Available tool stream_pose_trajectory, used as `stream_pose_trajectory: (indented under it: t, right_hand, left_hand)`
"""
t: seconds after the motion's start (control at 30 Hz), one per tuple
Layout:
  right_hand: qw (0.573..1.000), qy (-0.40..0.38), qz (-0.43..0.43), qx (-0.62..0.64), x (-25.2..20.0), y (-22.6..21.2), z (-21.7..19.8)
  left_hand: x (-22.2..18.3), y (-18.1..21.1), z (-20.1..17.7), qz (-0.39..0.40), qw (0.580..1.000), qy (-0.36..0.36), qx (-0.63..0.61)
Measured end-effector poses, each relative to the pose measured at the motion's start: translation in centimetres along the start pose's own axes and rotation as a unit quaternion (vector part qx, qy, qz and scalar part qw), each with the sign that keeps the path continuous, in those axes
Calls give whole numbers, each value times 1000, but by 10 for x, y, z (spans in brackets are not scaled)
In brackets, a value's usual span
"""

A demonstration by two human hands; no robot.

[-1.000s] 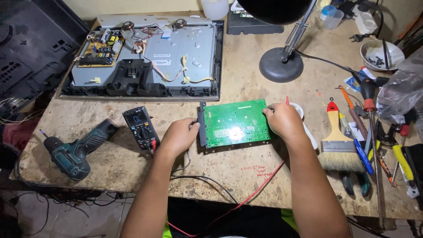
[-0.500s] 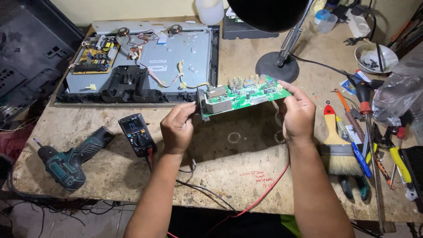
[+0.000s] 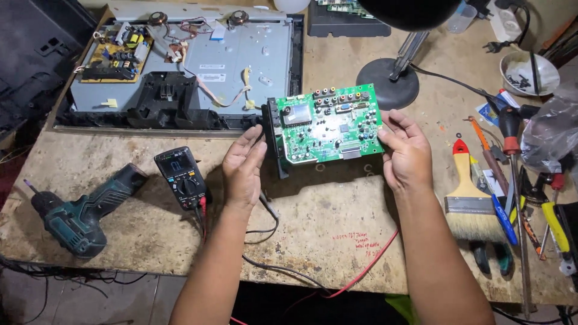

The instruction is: A person is diagnosing a television circuit board using a magnifying glass and a digital multimeter on a repair bench.

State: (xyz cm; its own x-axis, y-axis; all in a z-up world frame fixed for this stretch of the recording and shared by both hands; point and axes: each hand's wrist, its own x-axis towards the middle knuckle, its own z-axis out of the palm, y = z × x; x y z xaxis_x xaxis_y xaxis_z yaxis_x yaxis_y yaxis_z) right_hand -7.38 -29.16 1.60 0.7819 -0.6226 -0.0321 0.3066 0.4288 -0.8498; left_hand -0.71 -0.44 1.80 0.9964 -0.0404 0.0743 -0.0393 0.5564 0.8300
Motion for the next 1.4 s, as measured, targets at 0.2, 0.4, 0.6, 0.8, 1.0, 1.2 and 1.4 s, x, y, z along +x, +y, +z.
stream_pose_trajectory:
  t: [0.2, 0.4, 0.6, 0.8, 1.0, 1.2, 1.4]
  right_hand:
    - [998, -19, -12, -62, -5, 4, 4]
    - [991, -36, -60, -112, -7, 1, 7]
    - [966, -55, -129, -218, -28, -9, 26]
    - [878, -25, -197, -436, -38, -6, 28]
    - [871, -5, -205, -446, -39, 2, 31]
    - [870, -10, -232, -435, -39, 1, 27]
    - [867, -8, -238, -438, -41, 1, 29]
  left_hand:
    - [8, -21, -17, -41, 999, 12, 5]
    - [4, -14, -11, -60, 998, 0, -15]
    - [-3, -6, 0, -30, 999, -28, 32]
    - [-10, 10, 11, -8, 996, -64, 55]
    - [-11, 17, 14, 3, 994, -88, 72]
    - [-3, 11, 2, -20, 992, -86, 86]
    - [-3, 8, 1, -36, 992, -81, 94]
